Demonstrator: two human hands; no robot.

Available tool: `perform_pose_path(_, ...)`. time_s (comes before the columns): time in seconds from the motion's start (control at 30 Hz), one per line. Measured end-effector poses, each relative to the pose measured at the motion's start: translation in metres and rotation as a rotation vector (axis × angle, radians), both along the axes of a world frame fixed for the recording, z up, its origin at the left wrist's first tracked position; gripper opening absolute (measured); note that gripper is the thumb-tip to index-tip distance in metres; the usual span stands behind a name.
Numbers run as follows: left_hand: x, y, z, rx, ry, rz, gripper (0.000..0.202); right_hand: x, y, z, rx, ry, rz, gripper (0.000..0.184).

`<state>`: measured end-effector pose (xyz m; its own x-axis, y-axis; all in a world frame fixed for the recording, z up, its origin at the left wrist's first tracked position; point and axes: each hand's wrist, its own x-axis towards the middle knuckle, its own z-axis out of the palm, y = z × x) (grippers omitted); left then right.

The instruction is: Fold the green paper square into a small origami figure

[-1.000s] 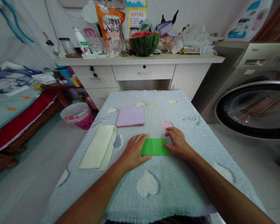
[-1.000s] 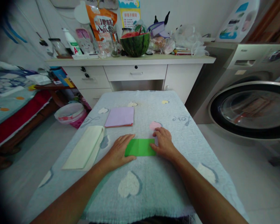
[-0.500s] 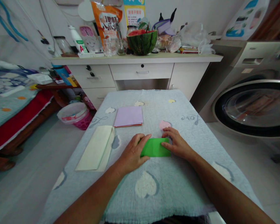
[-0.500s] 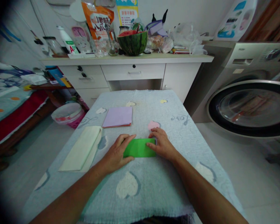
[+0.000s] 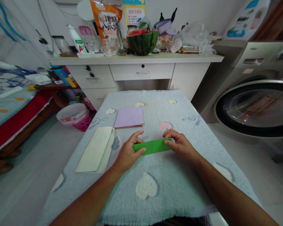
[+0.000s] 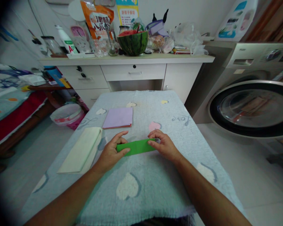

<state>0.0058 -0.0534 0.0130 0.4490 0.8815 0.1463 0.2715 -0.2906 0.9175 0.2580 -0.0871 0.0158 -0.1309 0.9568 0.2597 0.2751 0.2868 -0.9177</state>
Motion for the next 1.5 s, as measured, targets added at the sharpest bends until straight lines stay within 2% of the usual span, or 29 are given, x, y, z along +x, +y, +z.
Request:
perform_pose_path(0.17,-0.002,0.002,-0.003,-0.056,-0.054,0.045,0.056,-0.002,0.0,0.0,0.001,0.037,-0.014,0.023)
perform_pose_path(0.27,-0.003,0.003,-0.004,-0.027,-0.058,0.055,0.052,-0.003,-0.001,0.001,-0.01,0.07,-0.001,0.021)
perform_pose_path(0.33,-0.004,0.002,-0.003,0.087,-0.017,0.072,0.046,-0.004,-0.002,0.001,-0.029,0.095,0.003,0.021)
perform_pose_path(0.5,-0.001,-0.004,0.004,0.542,0.2,0.139,0.038,-0.009,-0.003,0.001,-0.021,0.086,-0.007,0.02)
perform_pose_path(0.63,0.004,-0.006,0.007,0.678,0.287,0.117,0.03,-0.013,-0.003,0.001,-0.003,0.075,-0.014,0.02)
perform_pose_path(0.87,0.004,-0.006,0.006,0.64,0.207,0.025,0.022,-0.014,-0.004,0.001,-0.015,0.082,-0.007,0.017)
perform_pose_path(1.5,0.004,-0.007,0.009,0.361,0.089,0.021,0.016,-0.014,-0.004,-0.001,-0.077,0.165,0.001,0.022)
